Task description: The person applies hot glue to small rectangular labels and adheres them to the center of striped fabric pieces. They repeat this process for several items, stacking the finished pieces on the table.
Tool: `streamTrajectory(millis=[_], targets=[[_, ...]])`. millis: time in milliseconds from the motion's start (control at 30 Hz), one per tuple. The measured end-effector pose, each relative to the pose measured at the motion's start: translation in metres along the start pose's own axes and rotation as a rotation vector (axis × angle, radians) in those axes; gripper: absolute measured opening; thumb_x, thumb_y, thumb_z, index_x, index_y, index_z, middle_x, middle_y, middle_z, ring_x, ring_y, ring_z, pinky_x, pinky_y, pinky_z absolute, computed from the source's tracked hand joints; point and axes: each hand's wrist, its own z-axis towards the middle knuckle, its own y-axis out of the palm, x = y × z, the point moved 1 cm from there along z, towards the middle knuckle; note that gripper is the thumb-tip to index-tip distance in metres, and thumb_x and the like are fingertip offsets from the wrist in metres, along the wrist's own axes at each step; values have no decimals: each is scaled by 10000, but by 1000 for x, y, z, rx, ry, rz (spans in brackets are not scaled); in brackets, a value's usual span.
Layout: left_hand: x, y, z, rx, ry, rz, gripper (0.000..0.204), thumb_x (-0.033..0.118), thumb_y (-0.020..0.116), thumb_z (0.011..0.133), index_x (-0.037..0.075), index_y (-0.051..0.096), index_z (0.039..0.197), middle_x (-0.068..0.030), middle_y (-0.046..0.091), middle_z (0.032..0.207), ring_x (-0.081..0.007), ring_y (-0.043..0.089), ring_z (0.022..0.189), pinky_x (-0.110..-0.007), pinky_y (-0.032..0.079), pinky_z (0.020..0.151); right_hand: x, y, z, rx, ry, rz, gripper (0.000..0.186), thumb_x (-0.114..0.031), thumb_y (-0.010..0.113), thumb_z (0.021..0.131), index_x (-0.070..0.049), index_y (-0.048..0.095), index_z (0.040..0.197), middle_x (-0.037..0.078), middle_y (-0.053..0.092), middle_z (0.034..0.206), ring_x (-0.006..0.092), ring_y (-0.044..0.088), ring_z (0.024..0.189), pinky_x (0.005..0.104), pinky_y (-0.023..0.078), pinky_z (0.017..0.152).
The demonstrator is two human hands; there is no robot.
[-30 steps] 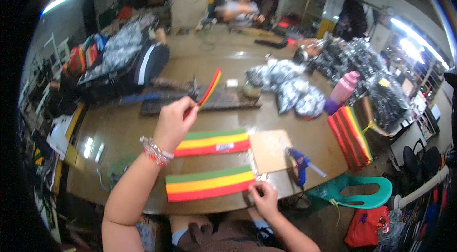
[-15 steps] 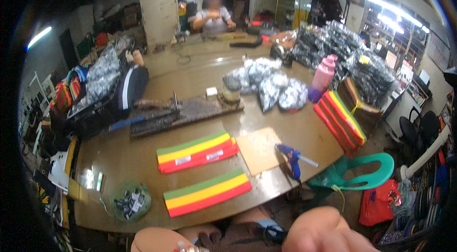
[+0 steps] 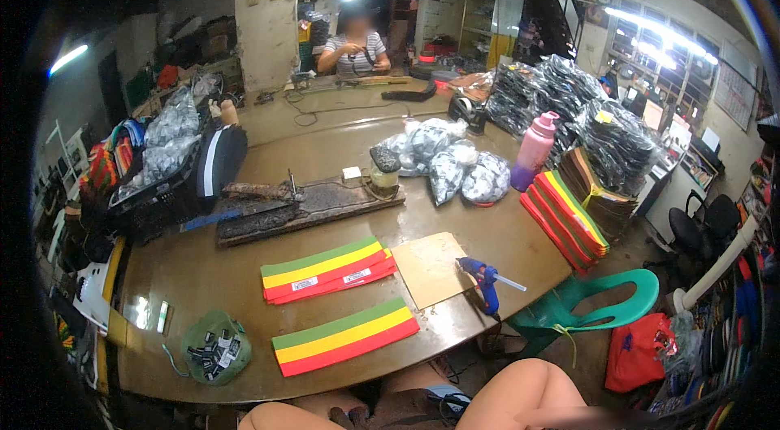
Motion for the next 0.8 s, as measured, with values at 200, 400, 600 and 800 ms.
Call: streamTrajectory(millis=[200, 400, 600, 800], targets=[[30, -32, 43, -385, -477, 208, 753, 569, 463, 939, -114, 544, 1246, -273, 606, 1190, -364, 640, 1012, -430, 421, 1038, -9, -38, -4, -79, -53, -456, 436, -311, 480, 1005, -164, 463, 1415, 89, 583, 1328, 254, 519, 1257, 517, 264, 1095], [37, -3, 25, -370, -595, 111, 1231, 872, 280, 768, -234, 402, 1295, -432, 494, 1233, -453, 601, 1093, -454, 527, 892, -11, -109, -11, -252, -368, -654, 826, -583, 642, 844, -239, 272, 1498, 89, 271, 1538, 265, 257, 1407, 496, 185, 1181], [43, -23, 24, -401, -913, 16, 1017, 737, 429, 837, -195, 489, 1240, -306, 619, 1117, -351, 653, 997, -411, 541, 774, 11, -195, -62, -449, 302, -1159, 421, -372, 573, 955, -37, 565, 1208, 200, 588, 1160, 353, 583, 1062, 457, 476, 922], [78, -40, 45, -561, -609, 387, 562, 474, 574, 914, -28, 627, 1162, -132, 687, 1042, -244, 658, 884, -368, 530, 707, 25, -242, -125, -347, 678, -1416, 183, -147, 632, 900, -39, 635, 1049, 160, 581, 1111, 318, 591, 1048, 387, 480, 919]])
